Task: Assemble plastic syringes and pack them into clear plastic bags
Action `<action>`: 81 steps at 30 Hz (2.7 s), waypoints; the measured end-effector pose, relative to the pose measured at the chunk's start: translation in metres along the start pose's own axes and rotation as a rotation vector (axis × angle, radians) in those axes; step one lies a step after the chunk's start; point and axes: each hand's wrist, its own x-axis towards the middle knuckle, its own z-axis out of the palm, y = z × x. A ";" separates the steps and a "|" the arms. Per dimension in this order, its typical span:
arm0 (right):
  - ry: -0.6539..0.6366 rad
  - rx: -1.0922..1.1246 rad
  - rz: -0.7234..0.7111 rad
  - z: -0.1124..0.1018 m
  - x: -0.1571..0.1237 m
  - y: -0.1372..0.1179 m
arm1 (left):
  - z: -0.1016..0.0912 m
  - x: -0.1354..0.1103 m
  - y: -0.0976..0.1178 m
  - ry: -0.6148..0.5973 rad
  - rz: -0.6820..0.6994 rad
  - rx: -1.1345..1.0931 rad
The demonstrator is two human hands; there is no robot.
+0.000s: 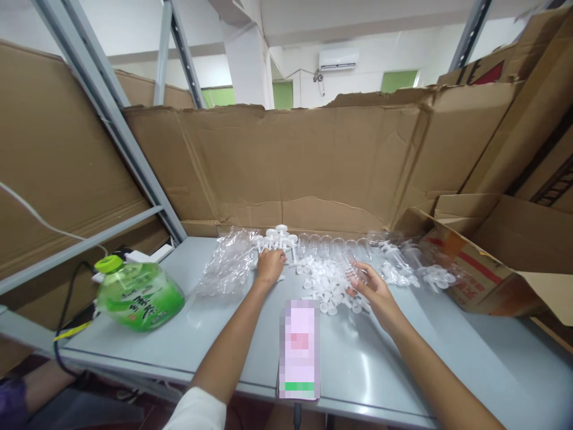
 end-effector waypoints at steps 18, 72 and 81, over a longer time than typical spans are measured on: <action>-0.112 -0.786 -0.479 -0.022 0.002 -0.004 | -0.048 -0.036 0.024 0.143 0.076 -0.877; -0.359 -0.557 -0.273 -0.011 -0.005 0.006 | -0.048 -0.078 0.064 -0.452 0.309 -0.877; -0.481 -0.386 -0.060 -0.008 -0.005 0.010 | -0.051 -0.077 0.061 -0.506 0.364 -0.829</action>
